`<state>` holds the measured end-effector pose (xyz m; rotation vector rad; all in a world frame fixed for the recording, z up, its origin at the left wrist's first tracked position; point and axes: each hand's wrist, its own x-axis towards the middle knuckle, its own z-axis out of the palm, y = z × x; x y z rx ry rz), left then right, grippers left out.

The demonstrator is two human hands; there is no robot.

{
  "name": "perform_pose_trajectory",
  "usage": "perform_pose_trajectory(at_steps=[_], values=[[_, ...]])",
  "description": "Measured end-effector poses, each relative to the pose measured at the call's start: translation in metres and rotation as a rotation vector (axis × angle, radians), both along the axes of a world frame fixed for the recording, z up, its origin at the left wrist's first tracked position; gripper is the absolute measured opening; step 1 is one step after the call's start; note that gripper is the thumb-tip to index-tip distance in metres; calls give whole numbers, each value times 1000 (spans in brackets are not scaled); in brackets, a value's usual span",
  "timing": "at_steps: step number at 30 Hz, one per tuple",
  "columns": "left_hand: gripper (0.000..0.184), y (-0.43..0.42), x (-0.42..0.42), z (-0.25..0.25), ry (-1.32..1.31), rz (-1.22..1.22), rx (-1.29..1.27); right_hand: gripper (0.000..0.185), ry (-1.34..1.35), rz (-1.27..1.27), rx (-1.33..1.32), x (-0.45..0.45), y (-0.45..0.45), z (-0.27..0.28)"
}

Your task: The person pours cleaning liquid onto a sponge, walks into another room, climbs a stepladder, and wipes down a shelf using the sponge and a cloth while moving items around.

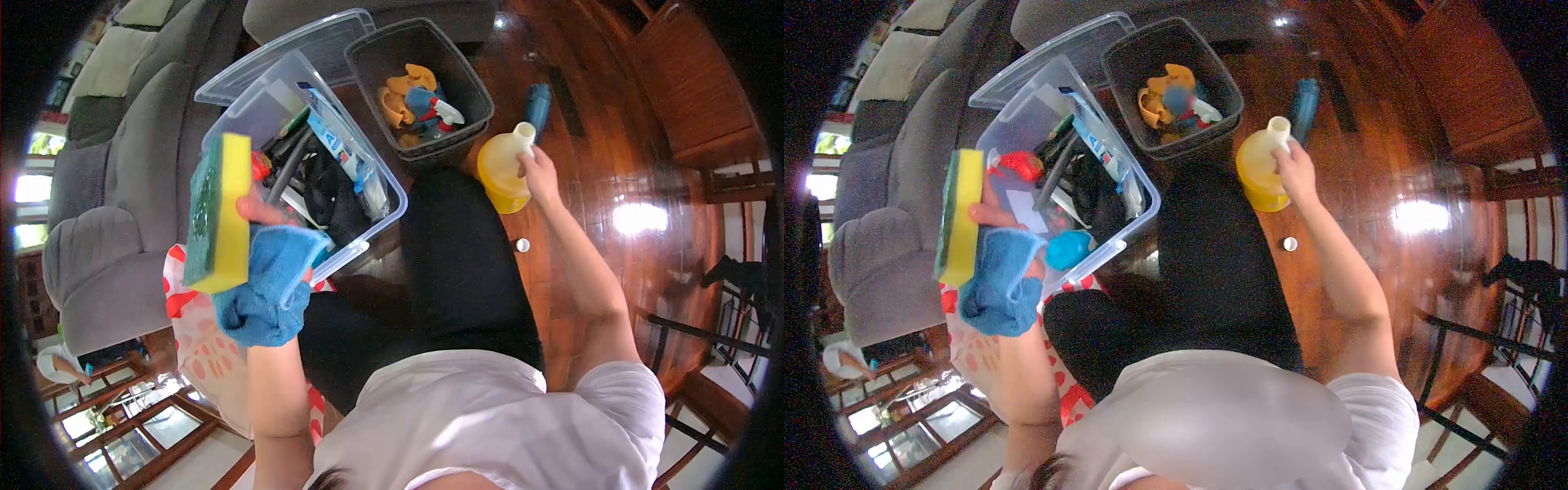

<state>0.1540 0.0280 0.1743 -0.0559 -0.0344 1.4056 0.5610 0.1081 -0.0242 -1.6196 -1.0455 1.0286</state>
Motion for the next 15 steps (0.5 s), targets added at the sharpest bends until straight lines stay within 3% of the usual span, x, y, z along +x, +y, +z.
perform_pose_trajectory(at_steps=[5,7,12,15], values=[[44,-6,-19,-19,147,101,-32,24,-42,46,-49,5,-2,-73],[44,-5,-23,-24,179,128,-45,32,-68,-2,-13,-1,-7,-70],[44,-4,-23,-29,210,187,-78,32,-187,77,-105,2,-11,-58],[46,-3,-13,-21,224,-26,97,35,-77,243,-7,21,-29,-48]])
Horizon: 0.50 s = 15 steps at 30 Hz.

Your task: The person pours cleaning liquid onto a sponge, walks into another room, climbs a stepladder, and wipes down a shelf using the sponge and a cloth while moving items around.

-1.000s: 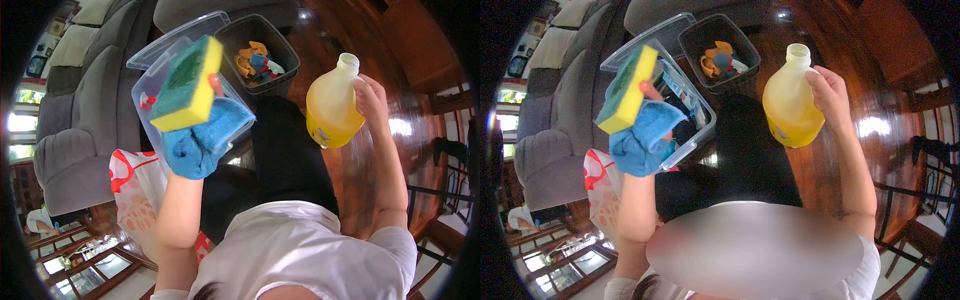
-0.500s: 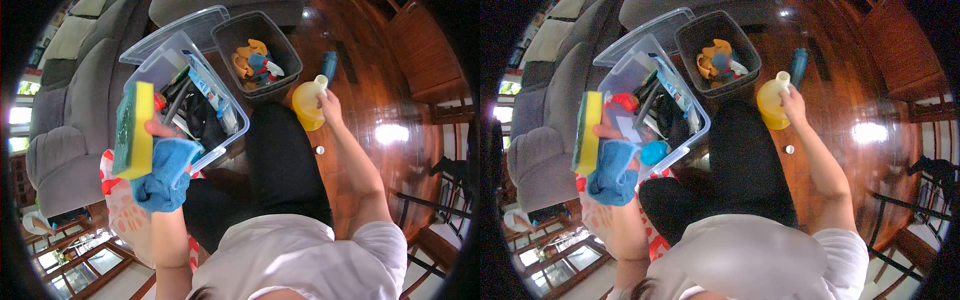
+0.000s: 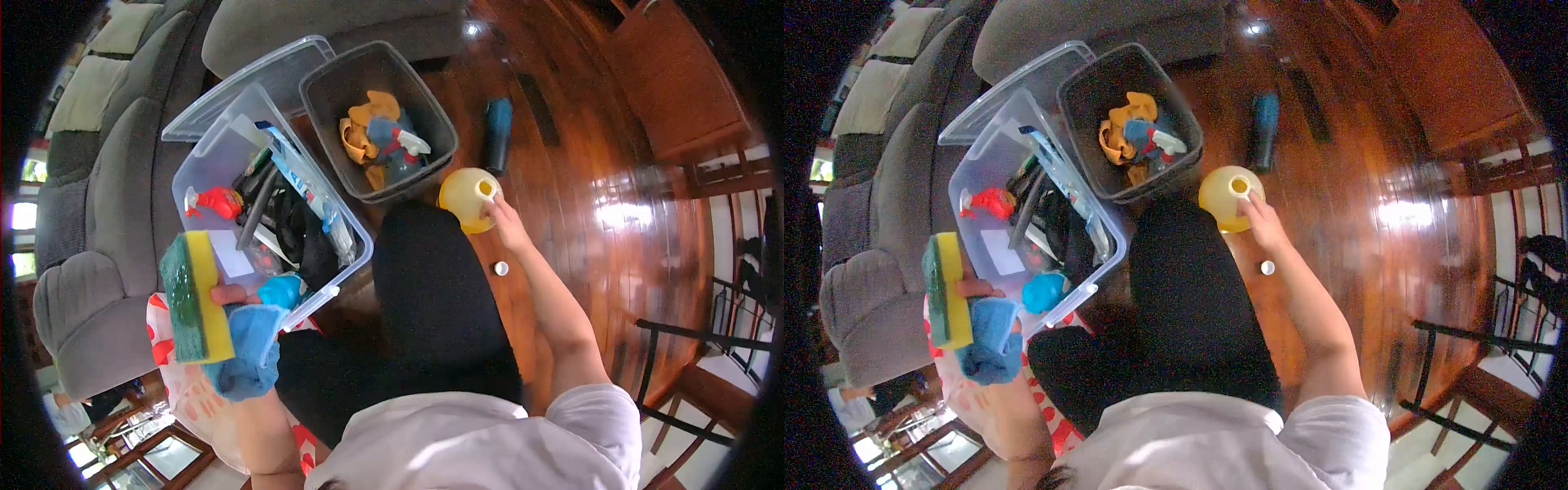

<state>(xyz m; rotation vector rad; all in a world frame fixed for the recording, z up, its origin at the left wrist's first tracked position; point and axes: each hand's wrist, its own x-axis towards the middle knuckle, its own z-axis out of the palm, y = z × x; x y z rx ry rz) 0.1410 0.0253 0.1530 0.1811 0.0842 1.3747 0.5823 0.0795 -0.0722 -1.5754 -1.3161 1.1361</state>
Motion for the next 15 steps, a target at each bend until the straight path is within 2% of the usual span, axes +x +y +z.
perform_pose_trajectory(at_steps=[1,2,4,6,7,9,10,12,13,15], values=[[47,2,4,2,10,-52,44,34,-138,-143,-18,4,4,-6],[48,4,8,4,23,-103,90,34,-20,73,49,29,11,-4],[51,4,12,4,-43,-193,125,33,-45,-125,17,60,41,-24],[55,-1,15,-2,-186,-256,141,36,-245,-274,33,78,84,-29],[54,-10,18,7,60,-34,-14,36,-243,-260,35,84,110,-42],[52,-8,29,23,273,138,-138,63,-548,-424,-149,94,156,-81],[51,-11,29,25,322,178,-153,63,-550,-407,-146,97,168,-91],[52,-32,8,24,380,253,-201,99,-670,-278,-565,98,197,-111],[53,-50,-13,21,389,288,-234,110,-684,-261,-589,98,208,-124],[51,-78,-56,12,495,324,-226,111,-641,-262,-579,93,217,-126]])
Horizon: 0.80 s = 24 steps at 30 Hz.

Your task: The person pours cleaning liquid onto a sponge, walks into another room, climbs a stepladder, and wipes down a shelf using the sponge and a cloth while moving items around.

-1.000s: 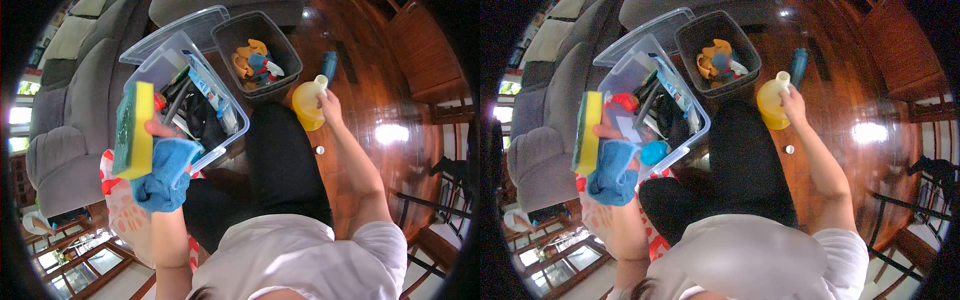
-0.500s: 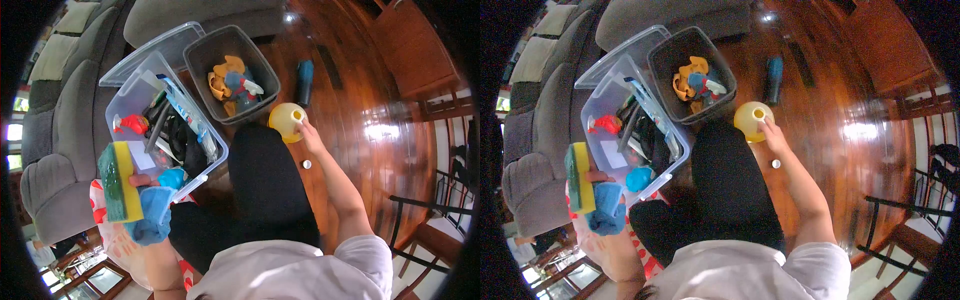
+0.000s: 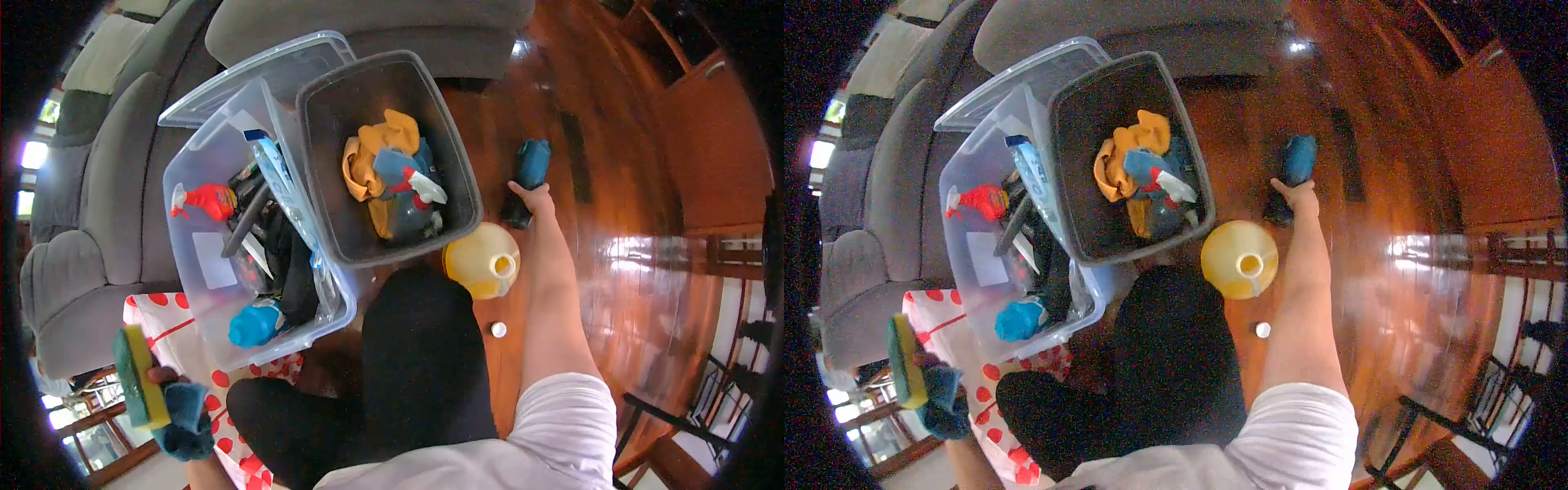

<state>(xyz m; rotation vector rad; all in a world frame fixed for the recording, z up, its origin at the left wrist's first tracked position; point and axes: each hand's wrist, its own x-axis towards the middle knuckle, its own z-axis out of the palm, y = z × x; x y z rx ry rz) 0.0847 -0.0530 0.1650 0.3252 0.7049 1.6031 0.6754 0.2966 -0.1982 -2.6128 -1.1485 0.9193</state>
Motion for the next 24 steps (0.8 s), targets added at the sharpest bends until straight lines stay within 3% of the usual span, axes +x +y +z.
perform_pose_trajectory(at_steps=[2,5,6,7,8,10,11,14,19,21,23,24], values=[[50,-23,-31,-3,101,-11,0,113,-12,-34,-15,-2,3,-9],[48,-16,-42,4,-49,-57,43,113,93,-149,30,18,13,-46],[49,-14,-42,5,39,-44,45,102,334,-252,253,18,6,-45],[49,-14,-40,5,81,-36,47,102,332,-247,244,15,0,-42],[49,-14,-38,4,123,-28,48,95,447,-258,431,10,-4,-38],[47,-9,-35,-3,-26,-13,45,80,593,-231,756,0,-5,-37],[47,-11,-39,-8,1,10,27,80,592,-234,760,0,-4,-34],[46,-7,-37,-20,43,34,-4,74,1116,-112,673,-32,-1,15],[44,7,-27,-23,-32,11,24,77,1036,125,734,-57,17,-1],[43,11,-14,-20,-25,39,28,81,480,339,731,-74,12,-2],[43,11,-10,-16,0,66,18,83,585,227,553,-93,3,39],[44,9,-11,-16,47,81,11,84,529,288,585,-92,6,30]])
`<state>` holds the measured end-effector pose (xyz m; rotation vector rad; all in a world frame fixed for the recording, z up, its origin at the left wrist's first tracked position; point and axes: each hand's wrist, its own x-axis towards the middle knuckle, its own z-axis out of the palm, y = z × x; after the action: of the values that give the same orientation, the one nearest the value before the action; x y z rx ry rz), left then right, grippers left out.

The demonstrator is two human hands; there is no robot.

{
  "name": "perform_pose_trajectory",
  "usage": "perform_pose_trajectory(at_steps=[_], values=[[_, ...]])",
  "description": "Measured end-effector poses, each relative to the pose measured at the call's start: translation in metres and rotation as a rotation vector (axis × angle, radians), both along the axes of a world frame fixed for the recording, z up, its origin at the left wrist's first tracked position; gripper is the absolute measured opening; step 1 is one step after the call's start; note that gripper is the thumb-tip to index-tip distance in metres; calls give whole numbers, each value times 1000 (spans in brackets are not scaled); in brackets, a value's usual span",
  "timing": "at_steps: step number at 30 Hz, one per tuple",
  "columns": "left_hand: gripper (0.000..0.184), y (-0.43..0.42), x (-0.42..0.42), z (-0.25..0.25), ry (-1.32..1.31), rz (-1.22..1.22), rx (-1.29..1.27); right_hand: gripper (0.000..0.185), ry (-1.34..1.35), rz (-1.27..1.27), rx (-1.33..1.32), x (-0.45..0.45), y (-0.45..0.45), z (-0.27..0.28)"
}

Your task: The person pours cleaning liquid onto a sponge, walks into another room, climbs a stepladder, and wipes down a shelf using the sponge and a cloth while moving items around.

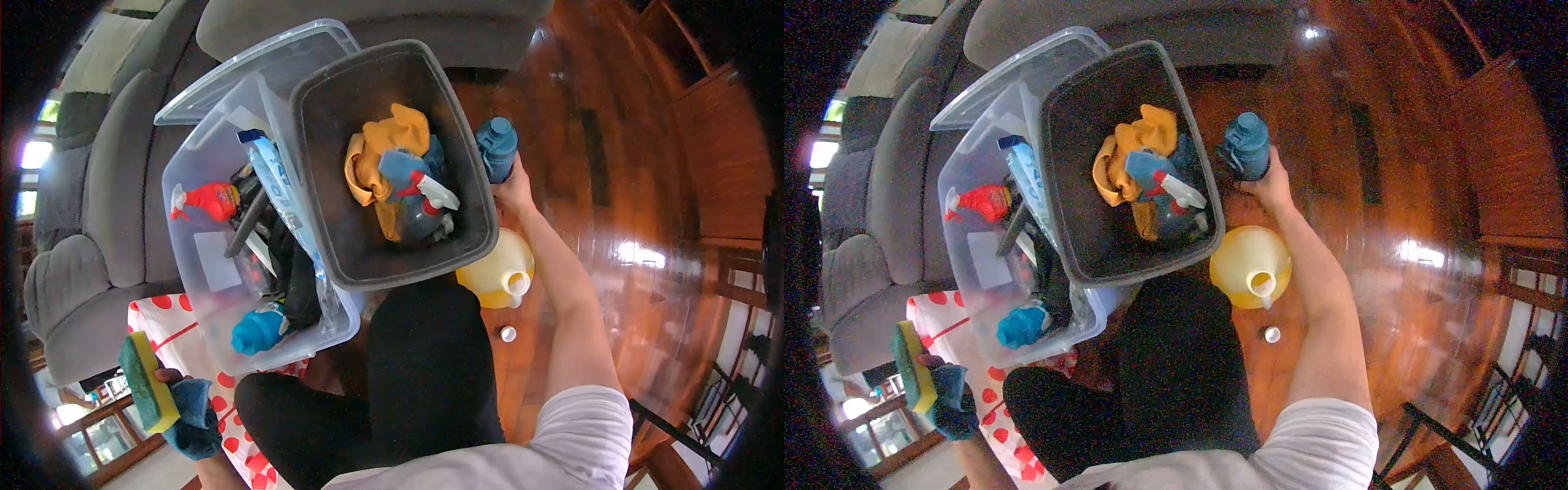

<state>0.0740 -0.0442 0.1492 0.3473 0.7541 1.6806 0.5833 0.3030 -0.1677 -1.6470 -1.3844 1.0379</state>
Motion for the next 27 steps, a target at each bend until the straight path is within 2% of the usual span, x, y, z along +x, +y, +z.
perform_pose_trajectory(at_steps=[2,4,5,7,8,9,11,14,15,16,17,19,21,23,27], values=[[44,-1,0,-2,47,16,-9,86,-62,32,51,5,6,-26],[46,4,8,-3,-95,-68,44,89,132,70,156,15,9,-57],[47,7,14,-2,-143,-96,61,89,132,70,157,23,8,-64],[49,19,39,4,8,-121,55,91,16,165,-27,31,2,-61],[50,22,49,5,57,-128,53,91,12,166,-28,32,0,-59],[49,22,55,4,105,27,-18,90,-7,188,-22,30,-4,-49],[47,21,56,3,152,184,-98,88,-26,213,-24,31,-12,-36],[45,24,51,4,85,129,-97,61,187,111,4,47,-16,-56],[44,26,50,5,49,88,-90,54,31,34,-18,60,-35,-61],[44,25,44,2,-98,7,-34,48,-118,-40,-54,68,-53,-57],[45,22,43,2,-129,22,-39,44,-485,-124,-129,81,-90,-49],[48,23,48,6,-190,53,-47,50,-636,-147,-105,89,-170,-41],[52,29,48,0,-329,-68,39,54,-963,-1,-374,65,-249,-27],[55,36,44,-10,-376,-171,88,49,-969,184,-328,54,-315,-40],[55,55,29,-22,-342,-160,92,50,-822,167,-358,45,-343,-67]])
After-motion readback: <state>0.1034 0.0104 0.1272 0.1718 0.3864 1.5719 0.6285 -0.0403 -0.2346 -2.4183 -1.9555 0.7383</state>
